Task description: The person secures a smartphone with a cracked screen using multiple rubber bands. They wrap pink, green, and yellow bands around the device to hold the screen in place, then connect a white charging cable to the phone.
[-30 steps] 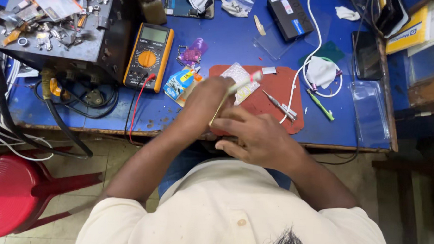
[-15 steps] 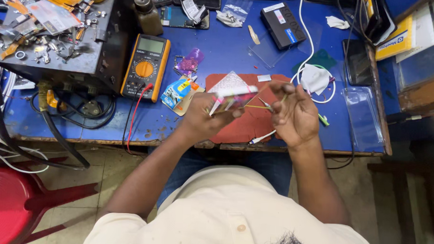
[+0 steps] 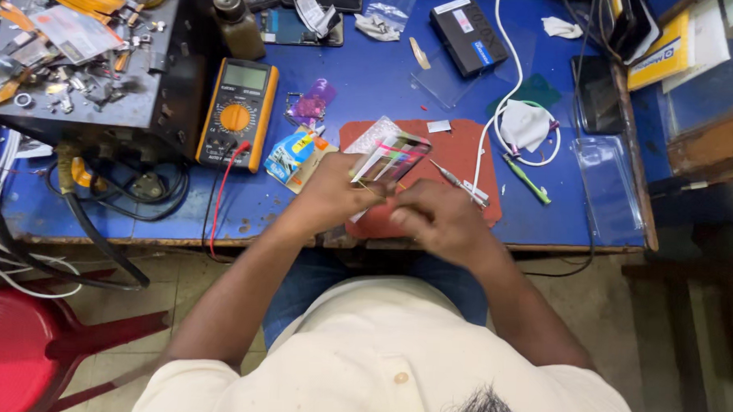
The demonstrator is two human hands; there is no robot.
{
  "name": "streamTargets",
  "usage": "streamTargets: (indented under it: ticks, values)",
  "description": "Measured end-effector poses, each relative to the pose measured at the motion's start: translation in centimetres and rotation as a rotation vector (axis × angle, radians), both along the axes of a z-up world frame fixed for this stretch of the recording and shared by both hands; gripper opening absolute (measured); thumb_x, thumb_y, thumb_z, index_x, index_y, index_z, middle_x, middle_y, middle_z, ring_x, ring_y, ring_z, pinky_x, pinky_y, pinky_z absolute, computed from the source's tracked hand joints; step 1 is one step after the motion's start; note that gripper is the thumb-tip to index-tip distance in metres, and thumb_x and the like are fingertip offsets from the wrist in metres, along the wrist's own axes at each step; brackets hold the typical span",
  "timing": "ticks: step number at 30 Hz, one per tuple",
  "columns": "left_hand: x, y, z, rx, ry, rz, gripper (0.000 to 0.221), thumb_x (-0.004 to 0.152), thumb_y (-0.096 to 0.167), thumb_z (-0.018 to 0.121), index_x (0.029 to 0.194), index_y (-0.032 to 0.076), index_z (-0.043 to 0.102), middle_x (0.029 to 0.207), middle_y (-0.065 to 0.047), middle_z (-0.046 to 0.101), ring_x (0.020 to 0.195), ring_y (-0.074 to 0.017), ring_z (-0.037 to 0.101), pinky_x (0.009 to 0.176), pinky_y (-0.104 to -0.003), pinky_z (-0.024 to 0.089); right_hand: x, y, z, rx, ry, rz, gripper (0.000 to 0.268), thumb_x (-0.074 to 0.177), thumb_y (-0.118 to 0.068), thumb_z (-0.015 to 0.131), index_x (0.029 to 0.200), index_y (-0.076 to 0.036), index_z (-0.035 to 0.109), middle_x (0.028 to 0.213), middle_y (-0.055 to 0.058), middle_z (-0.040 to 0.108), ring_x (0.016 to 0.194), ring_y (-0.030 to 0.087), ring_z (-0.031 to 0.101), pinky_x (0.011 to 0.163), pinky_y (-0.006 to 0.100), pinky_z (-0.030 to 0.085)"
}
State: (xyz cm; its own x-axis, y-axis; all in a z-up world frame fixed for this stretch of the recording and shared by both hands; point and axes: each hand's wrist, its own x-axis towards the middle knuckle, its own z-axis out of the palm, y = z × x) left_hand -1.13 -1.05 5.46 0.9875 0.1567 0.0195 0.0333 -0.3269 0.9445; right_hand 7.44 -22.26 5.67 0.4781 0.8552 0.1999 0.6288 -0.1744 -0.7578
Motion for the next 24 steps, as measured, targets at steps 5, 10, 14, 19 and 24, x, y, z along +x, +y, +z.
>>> streamTargets:
  ticks: [5,10,14,19,24]
  values:
    - [-0.6,0.2,-2.0,-0.579,-0.130,-0.034,0.019,0.089,0.005,0.076,0.107,-0.001,0.075,0.090,-0.006,0.078,0.082,-0.0123,0.075,0.071,-0.027,0.062,4.4,-2.4,-5.0,0.470,0.741,0.079,0.023,0.101,-0.020,0.070,0.083,-0.008,0.062,0.076,0.003,0.057,0.073,0.015,0.053,0.068,0.029,0.044]
    - [-0.7,-0.5,-2.9,-0.565,-0.288,-0.105,0.016,0.093,0.004,0.075,0.108,-0.001,0.073,0.097,-0.008,0.078,0.088,-0.0142,0.075,0.078,-0.030,0.064,3.4,-1.5,-4.4,0.861,1.313,0.309,0.031,0.105,-0.034,0.061,0.080,-0.016,0.055,0.089,0.001,0.068,0.104,0.017,0.065,0.082,0.030,0.054]
    - [-0.7,-1.0,-2.2,-0.646,-0.338,-0.081,0.018,0.095,0.008,0.072,0.112,0.003,0.071,0.100,-0.005,0.079,0.091,-0.0117,0.077,0.083,-0.031,0.066,3.2,0.1,-2.8,0.884,1.630,0.287,0.018,0.106,-0.025,0.059,0.105,-0.008,0.059,0.124,0.016,0.068,0.097,0.027,0.073,0.060,0.033,0.062]
    - [-0.9,-0.2,-0.6,0.139,-0.547,-0.123,0.028,0.087,0.002,0.071,0.114,0.007,0.072,0.098,-0.008,0.077,0.088,-0.0223,0.075,0.078,-0.036,0.061,2.8,-0.1,-1.1,0.669,1.401,0.326,0.050,0.096,-0.002,0.070,0.143,-0.001,0.055,0.143,0.016,0.061,0.075,0.011,0.072,0.053,0.021,0.057]
    - [-1.2,-0.4,0.7,0.611,-0.340,-0.098,0.026,0.077,0.008,0.074,0.103,0.004,0.068,0.092,-0.015,0.069,0.091,-0.0359,0.068,0.078,-0.048,0.054,3.0,0.4,-0.4,0.296,0.789,0.194,0.044,0.086,0.000,0.084,0.128,0.002,0.069,0.128,0.015,0.065,0.091,0.015,0.072,0.066,0.027,0.062]
